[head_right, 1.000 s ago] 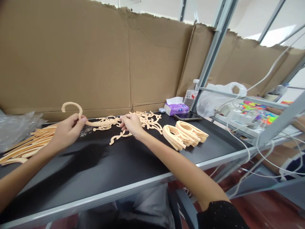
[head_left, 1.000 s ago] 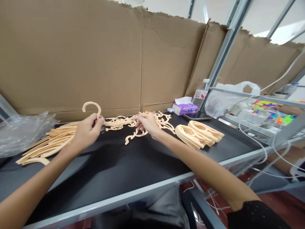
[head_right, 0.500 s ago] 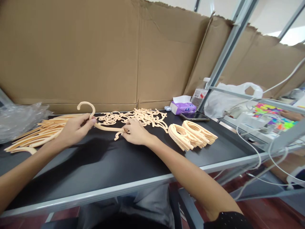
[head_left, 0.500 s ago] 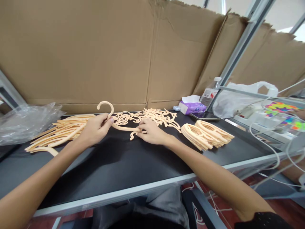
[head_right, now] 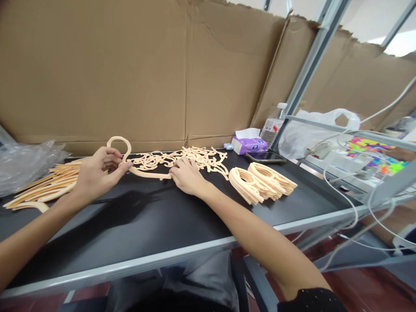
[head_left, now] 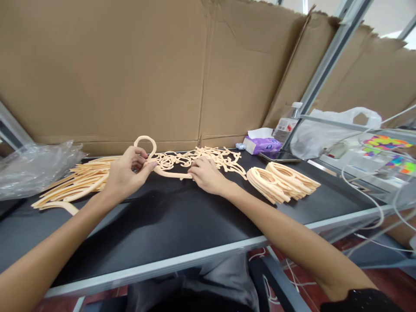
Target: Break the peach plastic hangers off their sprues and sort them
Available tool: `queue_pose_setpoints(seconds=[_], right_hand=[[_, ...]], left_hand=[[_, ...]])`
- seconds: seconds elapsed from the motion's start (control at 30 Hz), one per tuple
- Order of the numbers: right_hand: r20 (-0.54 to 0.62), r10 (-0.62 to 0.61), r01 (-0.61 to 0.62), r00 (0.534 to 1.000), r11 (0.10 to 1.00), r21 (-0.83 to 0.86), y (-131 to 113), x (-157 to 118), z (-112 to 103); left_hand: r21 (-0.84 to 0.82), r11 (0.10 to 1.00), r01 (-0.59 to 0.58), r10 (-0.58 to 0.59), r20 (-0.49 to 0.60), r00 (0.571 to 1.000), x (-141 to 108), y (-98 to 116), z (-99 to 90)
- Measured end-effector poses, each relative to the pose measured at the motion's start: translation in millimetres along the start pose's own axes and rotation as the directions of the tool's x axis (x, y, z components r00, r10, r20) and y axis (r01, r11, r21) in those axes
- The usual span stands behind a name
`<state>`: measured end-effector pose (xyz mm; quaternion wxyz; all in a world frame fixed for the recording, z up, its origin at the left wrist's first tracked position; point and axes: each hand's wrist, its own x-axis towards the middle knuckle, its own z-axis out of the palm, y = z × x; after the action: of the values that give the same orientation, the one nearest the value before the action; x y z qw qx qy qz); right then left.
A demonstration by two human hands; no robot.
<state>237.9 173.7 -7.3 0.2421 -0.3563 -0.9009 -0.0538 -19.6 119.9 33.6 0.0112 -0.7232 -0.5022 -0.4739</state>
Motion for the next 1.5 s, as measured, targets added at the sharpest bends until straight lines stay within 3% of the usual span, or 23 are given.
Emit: queue_pose_setpoints(seconds=[0.23,0.37,0.47,0.73,0.87,1.03,1.27,1.4,1.5], right_hand=[[-0.189,-0.018,-0.004,0.982,0.993,-0.117,7.6,5.5,-1.7],[-0.309,0.046,-0.041,0.950,0.999,0.023,7.2,9.7,-8.1],[-0.333,0.114,-0.063,0.936,0.985,0.162,5.6,10.7,-15.7],[-0.294,0.239,-0.084,0.926,0.886,0.457,3.3,8.4,-21.2],[-0.189,0.349,-0.176,0.918,0.784,0.596,-0.8,9.6,-23.0],[-0.042,0.352,-0.277,0.935,0.800,0.532,-3.2,9.7,-25.4],[0.054,0.293,-0.280,0.955,0.825,0.492,-5.6,6.1,-24.4],[0.164,0.240,-0.290,0.957,0.818,0.496,-7.2,5.8,-27.2],[0.186,0.230,-0.294,0.955,0.814,0.500,-7.1,5.7,-29.0]], left_hand=[[0.182,0.974,-0.135,0.131,0.032,0.991,-1.2,-6.9,-0.5],[0.255,0.949,-0.188,0.166,0.103,0.981,-1.3,-7.5,-2.4],[0.230,0.945,-0.234,0.205,0.141,0.969,-0.1,-7.3,-3.4],[0.212,0.913,-0.349,0.297,0.243,0.924,2.2,-14.9,2.4],[0.211,0.904,-0.373,0.307,0.288,0.907,0.2,-19.9,5.6],[0.204,0.897,-0.393,0.306,0.355,0.883,-0.5,-20.7,4.7],[0.208,0.893,-0.398,0.301,0.381,0.874,-1.6,-14.3,3.6],[0.124,0.927,-0.354,0.275,0.417,0.866,-2.5,-15.6,4.4],[0.056,0.946,-0.321,0.265,0.439,0.858,-2.2,-17.3,4.7]])
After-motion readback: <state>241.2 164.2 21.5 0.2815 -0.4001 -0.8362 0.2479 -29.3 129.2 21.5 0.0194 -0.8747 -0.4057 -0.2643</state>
